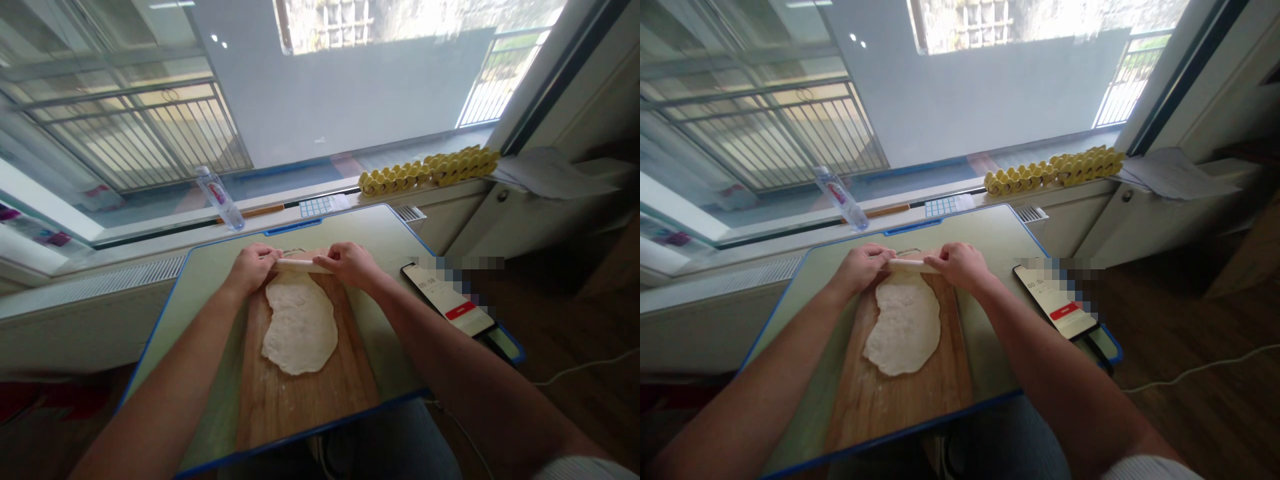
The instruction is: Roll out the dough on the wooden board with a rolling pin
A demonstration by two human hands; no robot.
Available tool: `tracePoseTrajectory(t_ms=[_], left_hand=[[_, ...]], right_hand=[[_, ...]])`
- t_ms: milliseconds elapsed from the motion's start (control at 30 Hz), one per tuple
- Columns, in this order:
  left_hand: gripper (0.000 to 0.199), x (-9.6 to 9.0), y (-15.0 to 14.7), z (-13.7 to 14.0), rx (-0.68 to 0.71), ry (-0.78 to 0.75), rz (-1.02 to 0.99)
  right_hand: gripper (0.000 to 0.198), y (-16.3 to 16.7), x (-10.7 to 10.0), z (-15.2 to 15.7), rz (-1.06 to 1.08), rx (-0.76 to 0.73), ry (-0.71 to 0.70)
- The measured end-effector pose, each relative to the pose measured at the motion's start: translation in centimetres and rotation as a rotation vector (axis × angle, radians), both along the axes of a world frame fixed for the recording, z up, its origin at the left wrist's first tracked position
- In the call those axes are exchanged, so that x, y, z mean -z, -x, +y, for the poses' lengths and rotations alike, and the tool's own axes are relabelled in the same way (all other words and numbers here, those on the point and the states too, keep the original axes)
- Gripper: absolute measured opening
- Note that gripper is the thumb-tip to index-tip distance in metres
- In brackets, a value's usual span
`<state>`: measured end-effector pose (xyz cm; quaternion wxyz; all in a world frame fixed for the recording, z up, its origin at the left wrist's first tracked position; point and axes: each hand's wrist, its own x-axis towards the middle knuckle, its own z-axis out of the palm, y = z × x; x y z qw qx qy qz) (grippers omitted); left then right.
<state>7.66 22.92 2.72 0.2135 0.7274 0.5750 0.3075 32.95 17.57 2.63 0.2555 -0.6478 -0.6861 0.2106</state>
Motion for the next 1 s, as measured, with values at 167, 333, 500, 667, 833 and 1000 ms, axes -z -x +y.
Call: tracePoseTrajectory(t_ms=[167,333,500,667,833,1000], left_hand=[[0.036,0.1,1.5,-2.1,0.037,0.011,-0.025],[0.022,0.5,3.4,-5.5,0.062,-0.173,-0.045],[0.022,1.2,3.5,-6.3,0.045,-0.251,-0.021],[0.029,1.5,2.5,-3.8,0.040,-0.187,-0.002],[0.035,0.9,1.3,-0.6,0.087,-0.096,0.027],[0.035,0.5,1.0,-1.0,0.084,-0.078,0.068]], right_hand=[[0.030,1.1,-1.4,-2.0,-0.045,-0.099,0.004],[0.021,2.3,-1.9,-3.6,-0.119,-0.259,-0.041],[0.017,1.5,-1.8,-2.9,-0.035,-0.236,-0.005],[0.026,0.5,-1.3,-1.6,0.019,-0.123,0.052],[0.031,-0.2,-0.5,-0.6,0.052,-0.019,0.019],[0.030,-0.3,-0.5,-0.5,0.075,-0.052,0.072]])
